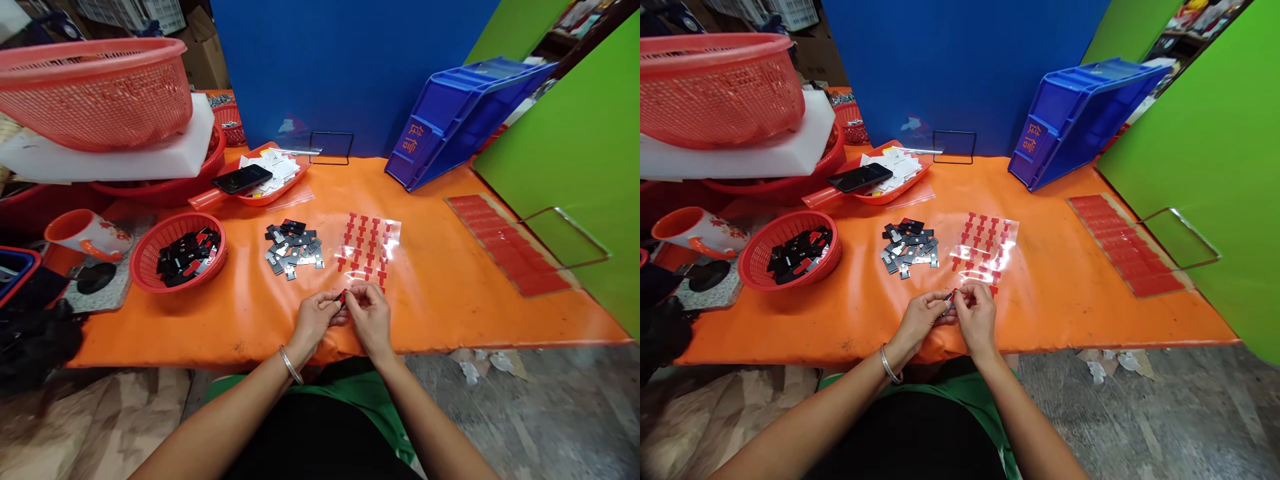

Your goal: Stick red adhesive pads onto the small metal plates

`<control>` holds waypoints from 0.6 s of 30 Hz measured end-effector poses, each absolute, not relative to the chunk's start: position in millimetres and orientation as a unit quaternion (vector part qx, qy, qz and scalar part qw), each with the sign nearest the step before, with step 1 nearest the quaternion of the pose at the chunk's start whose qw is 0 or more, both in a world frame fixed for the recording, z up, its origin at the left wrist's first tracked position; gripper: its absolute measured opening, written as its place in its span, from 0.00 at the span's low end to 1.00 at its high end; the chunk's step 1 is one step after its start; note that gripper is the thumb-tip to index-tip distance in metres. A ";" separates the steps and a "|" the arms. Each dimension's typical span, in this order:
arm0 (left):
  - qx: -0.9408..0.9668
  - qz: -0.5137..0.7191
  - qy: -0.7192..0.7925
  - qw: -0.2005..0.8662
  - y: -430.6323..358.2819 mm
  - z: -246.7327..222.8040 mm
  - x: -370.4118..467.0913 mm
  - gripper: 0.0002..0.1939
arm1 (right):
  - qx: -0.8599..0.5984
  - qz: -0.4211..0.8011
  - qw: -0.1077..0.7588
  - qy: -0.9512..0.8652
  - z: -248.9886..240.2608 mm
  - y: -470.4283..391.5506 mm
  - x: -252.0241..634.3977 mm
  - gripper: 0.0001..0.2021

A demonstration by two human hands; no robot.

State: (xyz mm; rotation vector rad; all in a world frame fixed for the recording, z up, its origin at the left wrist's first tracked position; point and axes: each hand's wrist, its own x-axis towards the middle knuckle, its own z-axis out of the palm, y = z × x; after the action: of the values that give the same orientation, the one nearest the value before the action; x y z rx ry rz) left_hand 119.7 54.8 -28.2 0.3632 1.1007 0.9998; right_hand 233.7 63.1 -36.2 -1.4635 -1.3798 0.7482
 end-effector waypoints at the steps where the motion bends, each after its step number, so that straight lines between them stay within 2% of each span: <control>1: 0.165 0.452 0.499 0.721 54.8 -28.0 119.5 0.04 | -0.599 0.305 0.476 -0.566 -36.1 62.9 233.6 0.05; 5: 0.166 0.450 0.497 0.723 54.4 -25.3 118.1 0.04 | -0.607 0.313 0.471 -0.558 -39.5 63.3 235.2 0.06; 10: 0.162 0.444 0.508 0.720 54.6 -20.2 117.6 0.04 | -0.623 0.361 0.461 -0.519 -45.6 66.5 243.2 0.21; 14: 0.160 0.448 0.512 0.715 54.3 -21.0 118.4 0.05 | -0.596 0.422 0.407 -0.549 -40.6 69.9 247.8 0.14; 18: 0.167 0.446 0.507 0.719 55.1 -22.9 118.4 0.04 | -0.585 0.451 0.389 -0.551 -34.4 72.8 250.2 0.16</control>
State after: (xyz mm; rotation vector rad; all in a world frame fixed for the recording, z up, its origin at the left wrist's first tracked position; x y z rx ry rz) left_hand 118.4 55.1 -22.9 0.3688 1.1203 0.9875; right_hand 250.2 72.8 -34.4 -1.4876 -1.4012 1.1471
